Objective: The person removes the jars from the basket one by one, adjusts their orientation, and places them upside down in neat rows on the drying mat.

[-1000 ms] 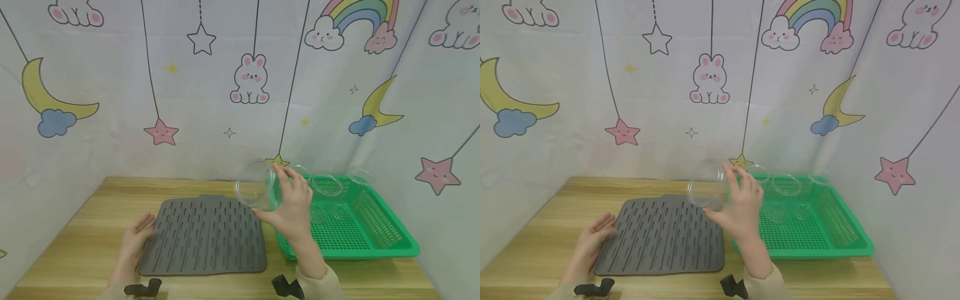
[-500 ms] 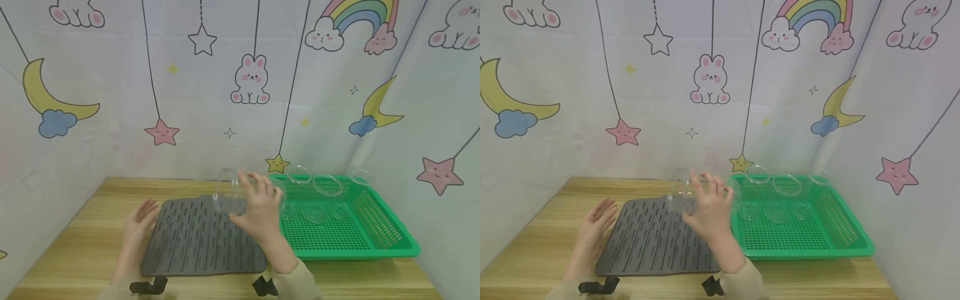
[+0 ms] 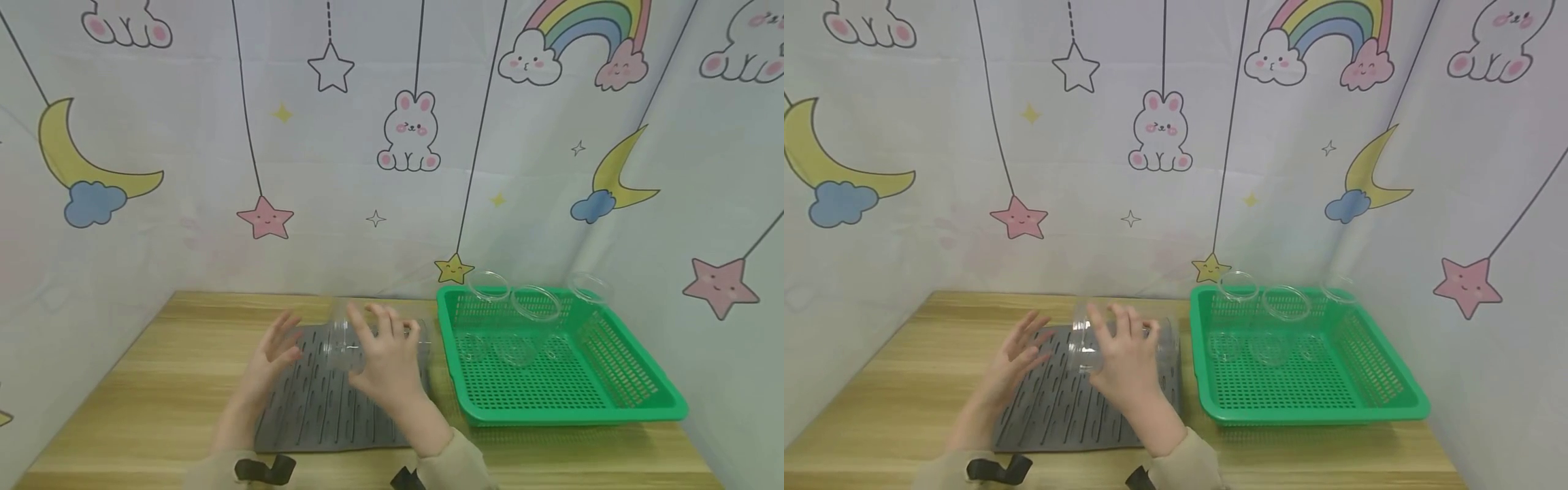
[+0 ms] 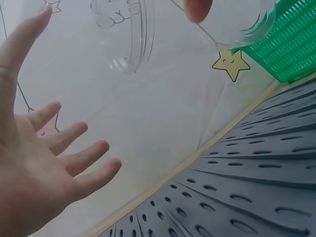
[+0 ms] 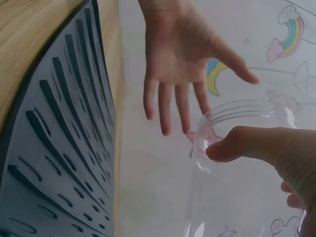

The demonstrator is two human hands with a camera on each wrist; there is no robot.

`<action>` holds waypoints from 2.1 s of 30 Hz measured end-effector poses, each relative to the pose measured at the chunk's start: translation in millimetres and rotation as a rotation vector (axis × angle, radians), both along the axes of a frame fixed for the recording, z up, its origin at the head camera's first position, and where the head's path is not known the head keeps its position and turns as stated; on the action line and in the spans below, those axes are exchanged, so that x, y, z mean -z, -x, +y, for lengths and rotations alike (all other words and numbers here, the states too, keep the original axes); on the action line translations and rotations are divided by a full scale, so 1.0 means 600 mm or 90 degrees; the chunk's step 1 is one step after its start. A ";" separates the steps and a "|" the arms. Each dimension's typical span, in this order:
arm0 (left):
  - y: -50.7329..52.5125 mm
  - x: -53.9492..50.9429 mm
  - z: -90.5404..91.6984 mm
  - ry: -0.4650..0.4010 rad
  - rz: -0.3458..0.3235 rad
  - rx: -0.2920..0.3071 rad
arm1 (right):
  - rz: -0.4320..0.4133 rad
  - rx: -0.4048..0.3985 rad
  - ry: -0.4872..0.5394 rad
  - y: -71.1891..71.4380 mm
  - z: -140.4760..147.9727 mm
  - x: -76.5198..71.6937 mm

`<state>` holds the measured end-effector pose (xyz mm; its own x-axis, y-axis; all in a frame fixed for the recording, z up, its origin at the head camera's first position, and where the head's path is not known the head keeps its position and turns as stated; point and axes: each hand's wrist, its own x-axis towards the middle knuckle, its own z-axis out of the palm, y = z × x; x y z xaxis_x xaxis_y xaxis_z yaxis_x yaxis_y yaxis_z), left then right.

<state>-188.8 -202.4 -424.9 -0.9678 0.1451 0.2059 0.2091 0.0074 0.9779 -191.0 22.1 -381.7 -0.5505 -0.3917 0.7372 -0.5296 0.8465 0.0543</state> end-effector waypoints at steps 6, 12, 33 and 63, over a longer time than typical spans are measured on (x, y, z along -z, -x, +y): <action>0.000 0.002 0.010 0.038 0.017 0.089 | -0.040 0.018 -0.055 -0.006 -0.015 0.015; 0.000 -0.001 0.020 0.080 -0.015 0.107 | -0.094 0.036 -0.107 -0.012 -0.024 0.024; 0.002 0.002 0.030 0.064 -0.079 0.059 | -0.102 -0.019 -0.087 -0.014 -0.025 0.045; 0.010 0.016 -0.005 -0.209 0.103 0.072 | -0.597 -0.433 0.941 0.031 0.027 0.069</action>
<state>-194.6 -205.4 -434.7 -0.9005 0.1502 0.4082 0.3426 -0.3331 0.8784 -209.3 38.4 -423.0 -0.9675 -0.1016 0.2317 -0.1720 -0.4072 -0.8970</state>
